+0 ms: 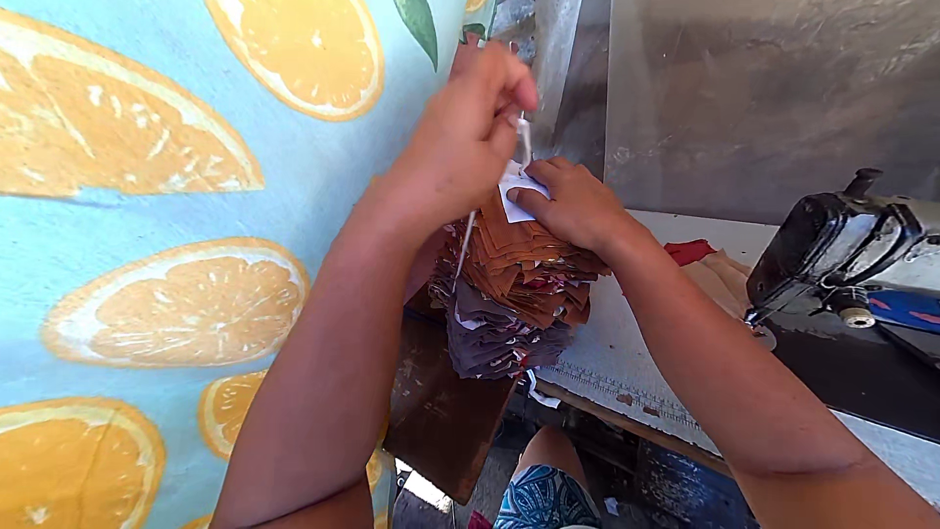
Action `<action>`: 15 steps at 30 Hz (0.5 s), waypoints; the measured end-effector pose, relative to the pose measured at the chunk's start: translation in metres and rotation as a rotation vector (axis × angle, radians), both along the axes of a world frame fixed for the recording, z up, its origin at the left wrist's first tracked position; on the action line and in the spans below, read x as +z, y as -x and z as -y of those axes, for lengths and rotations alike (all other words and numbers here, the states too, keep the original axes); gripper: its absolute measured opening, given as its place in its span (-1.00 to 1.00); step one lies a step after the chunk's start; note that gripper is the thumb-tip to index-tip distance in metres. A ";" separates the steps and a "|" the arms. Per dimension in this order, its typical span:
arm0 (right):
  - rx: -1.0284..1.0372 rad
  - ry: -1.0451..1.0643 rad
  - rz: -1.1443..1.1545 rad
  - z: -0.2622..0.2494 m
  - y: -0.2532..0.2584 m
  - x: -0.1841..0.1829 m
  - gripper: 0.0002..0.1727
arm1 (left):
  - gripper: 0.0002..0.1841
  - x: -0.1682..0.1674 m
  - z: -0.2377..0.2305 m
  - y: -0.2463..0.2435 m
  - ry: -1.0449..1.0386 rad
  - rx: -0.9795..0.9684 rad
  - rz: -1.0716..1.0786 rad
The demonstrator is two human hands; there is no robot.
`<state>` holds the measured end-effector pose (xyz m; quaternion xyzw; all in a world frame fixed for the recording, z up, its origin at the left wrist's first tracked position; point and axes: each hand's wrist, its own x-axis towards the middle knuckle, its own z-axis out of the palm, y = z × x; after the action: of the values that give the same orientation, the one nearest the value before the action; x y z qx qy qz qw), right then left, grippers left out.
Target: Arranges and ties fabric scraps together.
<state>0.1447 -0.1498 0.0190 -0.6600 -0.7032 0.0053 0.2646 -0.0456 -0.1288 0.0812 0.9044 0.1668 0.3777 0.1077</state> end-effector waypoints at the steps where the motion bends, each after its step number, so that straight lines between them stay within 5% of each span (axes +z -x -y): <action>1: 0.003 -0.009 0.000 0.000 0.001 0.000 -0.28 | -0.82 0.001 0.005 -0.006 0.005 -0.063 -0.037; 4: 0.022 -0.060 -0.029 -0.002 0.004 -0.004 -0.40 | -0.85 0.002 0.005 -0.012 0.080 -0.182 -0.187; 7: 0.043 -0.019 -0.060 -0.003 0.014 -0.002 -0.39 | -0.76 -0.007 -0.036 -0.016 0.123 -0.084 -0.045; 11: 0.118 -0.062 -0.145 -0.001 0.029 0.000 -0.48 | -0.36 -0.032 -0.060 -0.027 0.471 0.019 -0.025; 15: 0.217 -0.354 -0.203 0.019 0.017 -0.008 -0.54 | -0.24 -0.041 -0.053 -0.019 0.393 0.151 -0.201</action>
<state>0.1276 -0.1688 0.0108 -0.5198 -0.7298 -0.0235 0.4434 -0.0264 -0.0759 0.0404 0.8842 0.3140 0.2527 0.2360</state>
